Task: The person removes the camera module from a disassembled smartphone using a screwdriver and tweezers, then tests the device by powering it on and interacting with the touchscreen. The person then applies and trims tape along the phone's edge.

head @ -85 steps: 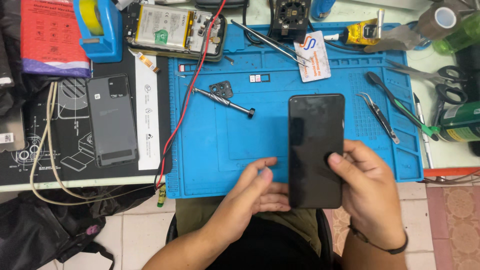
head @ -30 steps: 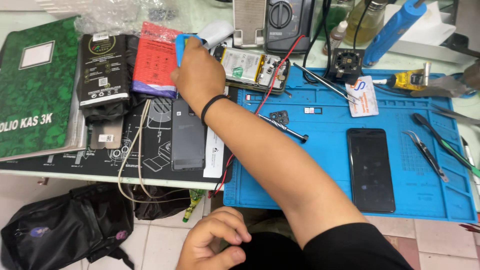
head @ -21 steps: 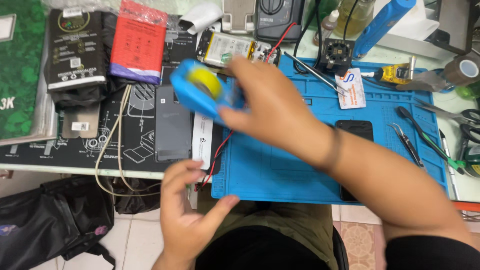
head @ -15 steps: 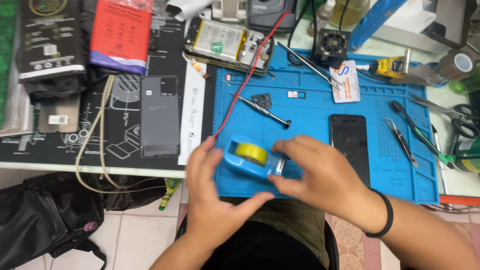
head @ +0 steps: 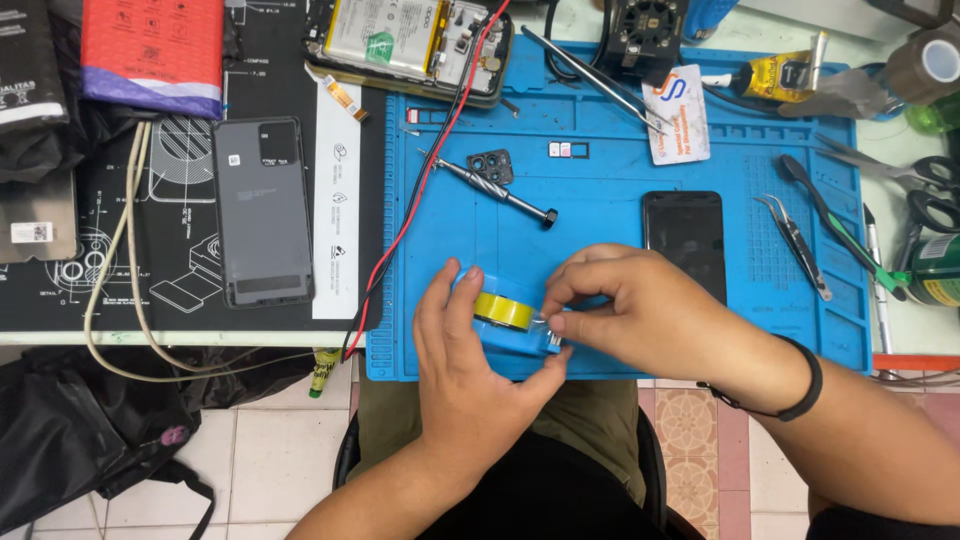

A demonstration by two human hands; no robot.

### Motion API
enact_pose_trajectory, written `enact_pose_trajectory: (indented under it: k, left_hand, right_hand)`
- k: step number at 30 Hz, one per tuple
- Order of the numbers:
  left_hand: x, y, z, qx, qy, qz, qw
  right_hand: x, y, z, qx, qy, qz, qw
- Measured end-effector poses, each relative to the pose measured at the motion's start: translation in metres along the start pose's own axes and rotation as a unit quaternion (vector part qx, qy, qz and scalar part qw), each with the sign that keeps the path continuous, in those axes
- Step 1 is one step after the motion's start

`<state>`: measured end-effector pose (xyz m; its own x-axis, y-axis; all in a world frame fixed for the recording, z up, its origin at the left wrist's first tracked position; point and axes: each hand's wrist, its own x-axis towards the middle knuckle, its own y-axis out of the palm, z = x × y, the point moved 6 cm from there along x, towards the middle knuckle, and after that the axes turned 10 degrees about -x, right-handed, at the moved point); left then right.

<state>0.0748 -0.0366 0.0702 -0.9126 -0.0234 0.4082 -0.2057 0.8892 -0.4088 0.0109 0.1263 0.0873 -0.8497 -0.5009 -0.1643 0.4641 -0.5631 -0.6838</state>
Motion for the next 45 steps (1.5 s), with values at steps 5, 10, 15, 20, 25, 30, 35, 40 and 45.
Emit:
enact_pose_trajectory:
  k: [5, 10, 15, 20, 25, 30, 35, 40, 45]
  left_hand:
    - [0.004, -0.001, 0.001, 0.008, 0.006, 0.001, 1.000]
    - [0.006, 0.001, 0.005, 0.009, 0.006, 0.010, 1.000]
    - [0.006, 0.003, 0.006, 0.011, 0.008, 0.020, 1.000]
    - [0.006, 0.004, 0.009, 0.016, -0.005, 0.036, 0.999]
    - [0.007, 0.004, 0.012, 0.017, -0.004, 0.043, 0.999]
    - [0.008, 0.005, 0.013, 0.017, -0.002, 0.049, 0.999]
    - [0.009, 0.003, 0.014, 0.012, -0.014, 0.063, 0.998]
    - [0.010, 0.002, 0.015, 0.006, -0.024, 0.068, 0.997]
    - [0.011, 0.001, 0.012, -0.019, -0.008, 0.048, 0.999]
  right_hand:
    - [-0.009, 0.003, -0.020, 0.137, 0.085, 0.050, 0.986]
    - [-0.022, 0.012, -0.037, 0.219, 0.125, 0.068, 0.965]
    - [-0.026, 0.021, -0.049, 0.272, 0.182, 0.032, 0.944]
    - [-0.025, 0.025, -0.052, 0.305, 0.208, 0.003, 0.929]
    - [-0.026, 0.029, -0.056, 0.291, 0.212, -0.011, 0.933]
    - [-0.024, 0.035, -0.059, 0.248, 0.169, -0.053, 0.952]
    - [-0.025, 0.041, -0.055, 0.184, 0.124, -0.088, 0.971]
    - [-0.039, 0.039, -0.052, 0.255, 0.169, -0.095, 0.947]
    - [-0.057, 0.020, -0.035, 0.296, 0.168, -0.149, 0.929]
